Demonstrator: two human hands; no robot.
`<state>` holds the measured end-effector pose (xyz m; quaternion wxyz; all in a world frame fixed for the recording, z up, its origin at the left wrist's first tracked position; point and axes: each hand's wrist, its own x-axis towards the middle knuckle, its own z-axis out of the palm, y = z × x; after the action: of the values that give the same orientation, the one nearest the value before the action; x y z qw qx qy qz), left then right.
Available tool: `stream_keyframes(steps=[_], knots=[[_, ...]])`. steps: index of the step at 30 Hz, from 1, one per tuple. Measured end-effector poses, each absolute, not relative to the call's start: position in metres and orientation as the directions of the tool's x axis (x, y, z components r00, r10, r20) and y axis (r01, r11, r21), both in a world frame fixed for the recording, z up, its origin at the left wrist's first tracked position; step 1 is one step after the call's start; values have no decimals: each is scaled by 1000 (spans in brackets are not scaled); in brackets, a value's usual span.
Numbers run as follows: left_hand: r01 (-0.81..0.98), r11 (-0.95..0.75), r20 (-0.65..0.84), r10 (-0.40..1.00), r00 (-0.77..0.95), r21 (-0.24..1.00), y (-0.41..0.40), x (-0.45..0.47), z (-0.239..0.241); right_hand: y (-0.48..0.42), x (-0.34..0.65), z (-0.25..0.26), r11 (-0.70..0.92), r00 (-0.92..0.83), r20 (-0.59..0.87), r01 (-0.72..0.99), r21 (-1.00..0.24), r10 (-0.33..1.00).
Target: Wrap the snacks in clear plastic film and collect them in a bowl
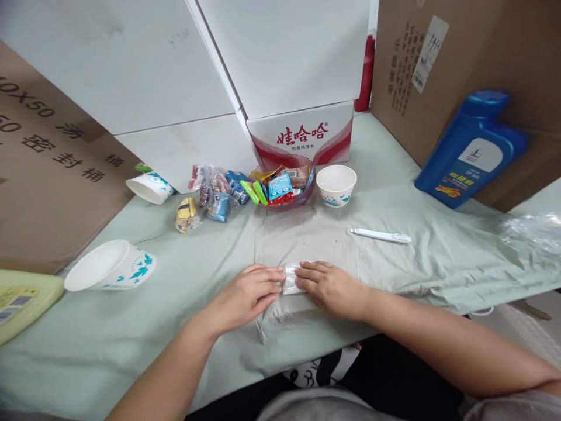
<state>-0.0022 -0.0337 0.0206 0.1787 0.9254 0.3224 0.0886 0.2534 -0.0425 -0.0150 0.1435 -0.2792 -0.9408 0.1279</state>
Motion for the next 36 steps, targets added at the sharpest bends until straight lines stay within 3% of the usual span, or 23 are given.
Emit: stream_keyframes(steps=[8,11,13,14,16,20,23,25,27,29,33,36], knots=[[543,-680,67,652,755,493,-27,-5,17,-17,272,4,839,-779,331,435,-326,532],[539,-668,72,660,748,513,-27,-5,13,23,291,36,776,-598,520,583,-240,610],[540,-658,80,670,738,525,-26,-5,12,59,301,58,597,-404,584,782,-180,704],[537,-656,85,672,736,530,-26,-4,11,77,303,66,479,-335,547,866,-140,767],[523,-658,100,668,737,541,-25,-4,11,109,304,73,305,-291,284,952,-4,913],[482,-668,127,649,750,567,-22,-4,10,145,297,67,306,-306,7,951,37,952],[468,-662,130,647,752,585,-20,-5,9,140,295,66,322,-321,-20,946,46,947],[468,-656,127,650,750,592,-20,-6,8,124,300,70,326,-328,84,944,39,941],[478,-651,119,655,746,589,-20,-6,7,100,312,71,310,-295,278,951,-11,914],[499,-649,106,663,741,575,-21,-5,7,73,329,66,231,-195,331,970,-71,923],[543,-645,93,686,722,537,-24,-1,9,28,365,40,37,-30,77,995,-91,997],[563,-641,107,704,702,522,-26,5,7,16,377,20,-8,4,-96,999,-46,995]])
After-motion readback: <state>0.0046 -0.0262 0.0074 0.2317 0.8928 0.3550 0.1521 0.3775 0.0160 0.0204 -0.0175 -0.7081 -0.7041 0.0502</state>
